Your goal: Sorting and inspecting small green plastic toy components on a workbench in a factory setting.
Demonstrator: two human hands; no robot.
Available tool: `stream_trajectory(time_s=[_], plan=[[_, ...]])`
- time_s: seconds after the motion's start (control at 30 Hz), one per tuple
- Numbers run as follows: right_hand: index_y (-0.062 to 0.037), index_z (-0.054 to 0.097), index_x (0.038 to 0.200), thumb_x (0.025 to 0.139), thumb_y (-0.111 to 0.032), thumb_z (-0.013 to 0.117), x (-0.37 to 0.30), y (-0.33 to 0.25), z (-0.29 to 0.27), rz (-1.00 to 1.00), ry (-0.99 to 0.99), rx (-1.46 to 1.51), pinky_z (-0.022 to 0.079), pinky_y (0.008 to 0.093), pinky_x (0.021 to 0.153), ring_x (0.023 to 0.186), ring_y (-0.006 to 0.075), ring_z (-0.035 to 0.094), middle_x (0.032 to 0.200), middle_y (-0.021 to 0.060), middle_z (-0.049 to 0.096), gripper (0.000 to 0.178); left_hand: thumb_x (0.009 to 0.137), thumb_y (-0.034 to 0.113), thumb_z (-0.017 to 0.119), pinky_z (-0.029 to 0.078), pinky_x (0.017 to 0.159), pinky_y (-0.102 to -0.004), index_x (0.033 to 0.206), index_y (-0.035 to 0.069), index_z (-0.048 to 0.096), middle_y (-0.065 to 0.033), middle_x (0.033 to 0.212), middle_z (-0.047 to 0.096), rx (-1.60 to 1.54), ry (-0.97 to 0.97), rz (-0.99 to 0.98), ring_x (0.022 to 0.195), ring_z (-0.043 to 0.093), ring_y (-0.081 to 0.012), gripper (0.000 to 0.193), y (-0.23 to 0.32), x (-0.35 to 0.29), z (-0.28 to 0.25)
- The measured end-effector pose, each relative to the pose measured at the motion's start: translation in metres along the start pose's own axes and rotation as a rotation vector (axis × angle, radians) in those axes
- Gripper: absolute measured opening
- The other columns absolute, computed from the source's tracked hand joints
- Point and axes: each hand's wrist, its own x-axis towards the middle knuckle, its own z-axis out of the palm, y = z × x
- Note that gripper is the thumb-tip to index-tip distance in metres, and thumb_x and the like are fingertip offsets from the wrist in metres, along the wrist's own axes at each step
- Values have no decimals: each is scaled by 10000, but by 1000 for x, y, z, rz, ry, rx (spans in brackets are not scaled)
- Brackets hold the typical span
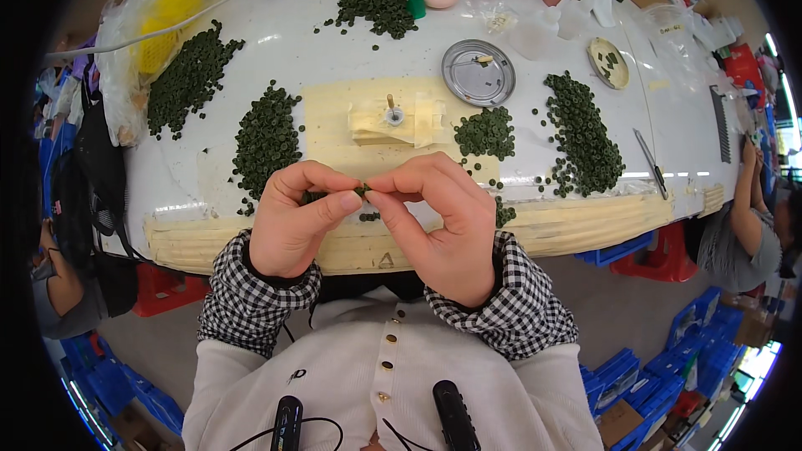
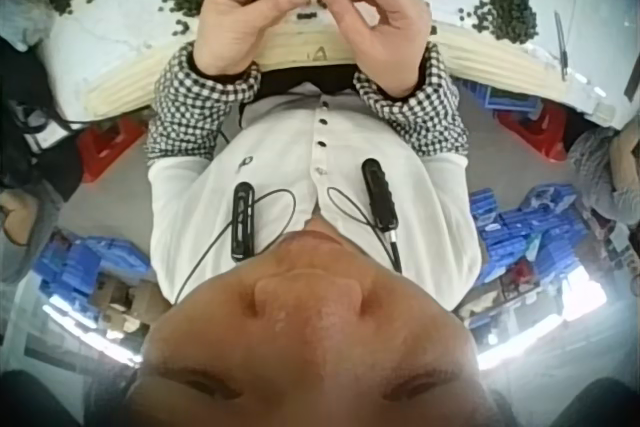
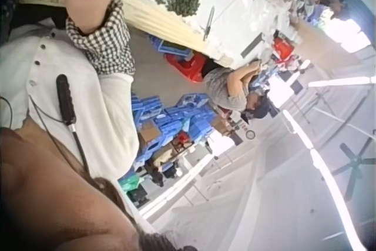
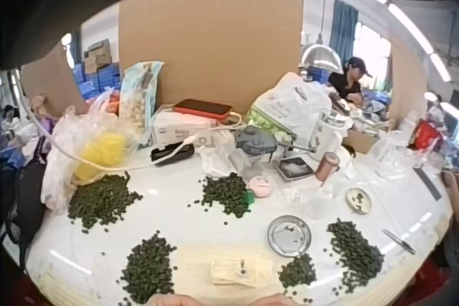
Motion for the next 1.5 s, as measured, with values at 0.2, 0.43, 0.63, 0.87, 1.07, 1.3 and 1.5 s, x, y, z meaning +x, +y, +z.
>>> stream_trajectory(time_s=[0.2, 0.43, 0.63, 0.87, 1.07, 1.3, 1.5], plan=[[19, 679, 924, 793, 59, 716, -3, -1, 5, 73, 44, 119, 530, 254, 688, 764, 155, 647, 886, 95, 645, 142, 829, 2, 735, 514, 827, -262, 945, -2, 710, -71, 927, 719, 66, -5, 48, 872, 638, -109, 118, -1, 0, 2], [26, 680, 930, 788, 64, 717, -4, 0, 2, -123, 28, -154, 538, 248, 694, 766, 142, 645, 883, 91, 645, 152, 824, -7, 736, 523, 811, -254, 942, -5, 712, -77, 918, 721, 62, 5, 58, 864, 648, -107, 120, 0, -1, 2], [12, 705, 952, 772, 76, 724, -4, 3, 2, -7, 11, 48, 522, 257, 666, 755, 173, 649, 879, 100, 645, 192, 824, -13, 734, 526, 799, -251, 950, -8, 708, -79, 915, 720, 137, 13, 100, 848, 650, -109, 129, -1, 0, 1], [-16, 722, 1019, 779, 75, 719, -2, -2, -2, -170, -51, -129, 517, 250, 656, 756, 166, 643, 895, 90, 645, 256, 834, -21, 719, 520, 792, -247, 964, -3, 702, -75, 908, 717, 8, 24, 55, 854, 650, -109, 132, -2, -1, 0], [-21, 723, 1046, 792, 73, 707, -3, 0, -3, -116, -66, -36, 514, 244, 673, 777, 153, 637, 914, 89, 645, 271, 850, -4, 710, 513, 784, -240, 969, 1, 702, -66, 905, 716, -12, 51, 58, 850, 643, -96, 120, -4, 1, 1], [-10, 701, 1103, 823, 61, 684, -6, 5, -1, -14, -80, 74, 518, 249, 704, 809, 152, 639, 945, 101, 650, 289, 861, 23, 715, 426, 647, -186, 991, 14, 713, 27, 763, 634, 211, 91, 185, 689, 530, -31, 131, -1, 0, 7], [-4, 684, 1144, 838, 62, 672, -5, -2, -1, -80, -110, -57, 518, 246, 696, 811, 165, 642, 963, 110, 652, 314, 831, 40, 744, 308, 550, -189, 987, 35, 739, 84, 604, 378, 433, 180, 272, 576, 337, -21, 156, -3, -2, 4]])
